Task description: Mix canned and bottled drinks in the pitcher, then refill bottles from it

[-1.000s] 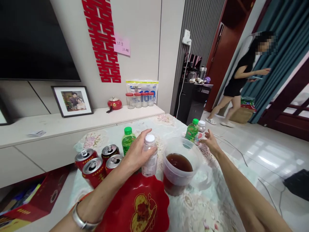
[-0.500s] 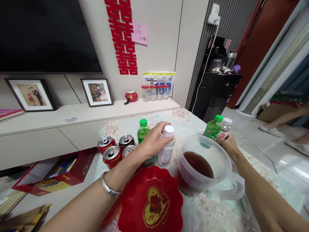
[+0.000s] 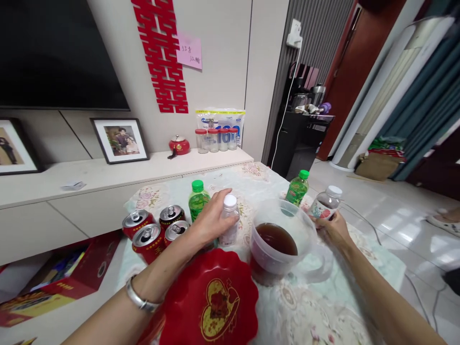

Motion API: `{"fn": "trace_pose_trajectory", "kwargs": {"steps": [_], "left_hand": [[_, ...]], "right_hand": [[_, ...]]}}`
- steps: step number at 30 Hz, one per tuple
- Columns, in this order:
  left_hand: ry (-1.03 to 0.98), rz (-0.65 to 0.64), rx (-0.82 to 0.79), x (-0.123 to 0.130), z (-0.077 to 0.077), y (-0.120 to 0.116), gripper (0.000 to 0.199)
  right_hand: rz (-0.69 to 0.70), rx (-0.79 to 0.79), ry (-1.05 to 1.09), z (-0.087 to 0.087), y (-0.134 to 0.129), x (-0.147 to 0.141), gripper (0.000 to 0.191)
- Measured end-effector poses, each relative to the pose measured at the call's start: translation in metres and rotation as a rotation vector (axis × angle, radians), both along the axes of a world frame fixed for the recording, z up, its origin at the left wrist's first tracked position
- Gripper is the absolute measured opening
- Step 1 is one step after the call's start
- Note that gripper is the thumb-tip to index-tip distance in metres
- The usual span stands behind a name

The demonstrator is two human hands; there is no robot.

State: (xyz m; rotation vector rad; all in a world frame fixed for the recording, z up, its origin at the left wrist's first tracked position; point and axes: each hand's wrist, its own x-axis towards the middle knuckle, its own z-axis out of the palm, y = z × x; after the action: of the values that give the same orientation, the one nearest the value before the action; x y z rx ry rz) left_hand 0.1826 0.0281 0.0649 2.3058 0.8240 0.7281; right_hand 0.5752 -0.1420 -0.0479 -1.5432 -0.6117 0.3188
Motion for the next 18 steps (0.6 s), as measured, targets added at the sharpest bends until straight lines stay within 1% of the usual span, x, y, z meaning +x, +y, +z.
{"fn": "trace_pose_trajectory", "kwargs": {"steps": [3, 5, 7, 8, 9, 11, 13, 14, 15, 16, 18], "left_hand": [[-0.003, 0.023, -0.006, 0.001, 0.001, -0.003, 0.083], [-0.036, 0.078, 0.014, -0.002, 0.004, -0.008, 0.085], [-0.112, 0.156, 0.063, -0.009, 0.010, -0.018, 0.078], [-0.165, 0.196, 0.093, -0.013, 0.014, -0.025, 0.071], [-0.216, 0.222, 0.123, -0.019, 0.020, -0.035, 0.063], [-0.306, 0.221, 0.177, -0.029, 0.032, -0.061, 0.048], [-0.356, 0.138, 0.215, -0.037, 0.044, -0.093, 0.029], [-0.363, 0.076, 0.212, -0.039, 0.049, -0.110, 0.023], [-0.374, -0.021, 0.194, -0.040, 0.053, -0.126, 0.020], [-0.367, -0.146, 0.133, -0.040, 0.057, -0.141, 0.022], [-0.323, -0.397, -0.056, -0.038, 0.062, -0.165, 0.030]], "right_hand": [[0.017, -0.040, 0.020, 0.004, -0.033, -0.018, 0.058], [0.043, -0.051, 0.023, 0.010, -0.056, -0.034, 0.058], [0.078, -0.050, 0.027, 0.017, -0.079, -0.054, 0.058], [0.094, -0.048, 0.031, 0.022, -0.091, -0.065, 0.058], [0.112, -0.048, 0.035, 0.027, -0.103, -0.077, 0.058], [0.150, -0.056, 0.051, 0.036, -0.128, -0.103, 0.063], [0.183, -0.070, 0.071, 0.042, -0.154, -0.130, 0.066], [0.202, -0.074, 0.092, 0.044, -0.167, -0.144, 0.066], [0.232, -0.080, 0.120, 0.044, -0.179, -0.158, 0.070], [0.282, -0.091, 0.130, 0.043, -0.191, -0.172, 0.075], [0.399, -0.130, 0.075, 0.040, -0.208, -0.199, 0.084]]}}
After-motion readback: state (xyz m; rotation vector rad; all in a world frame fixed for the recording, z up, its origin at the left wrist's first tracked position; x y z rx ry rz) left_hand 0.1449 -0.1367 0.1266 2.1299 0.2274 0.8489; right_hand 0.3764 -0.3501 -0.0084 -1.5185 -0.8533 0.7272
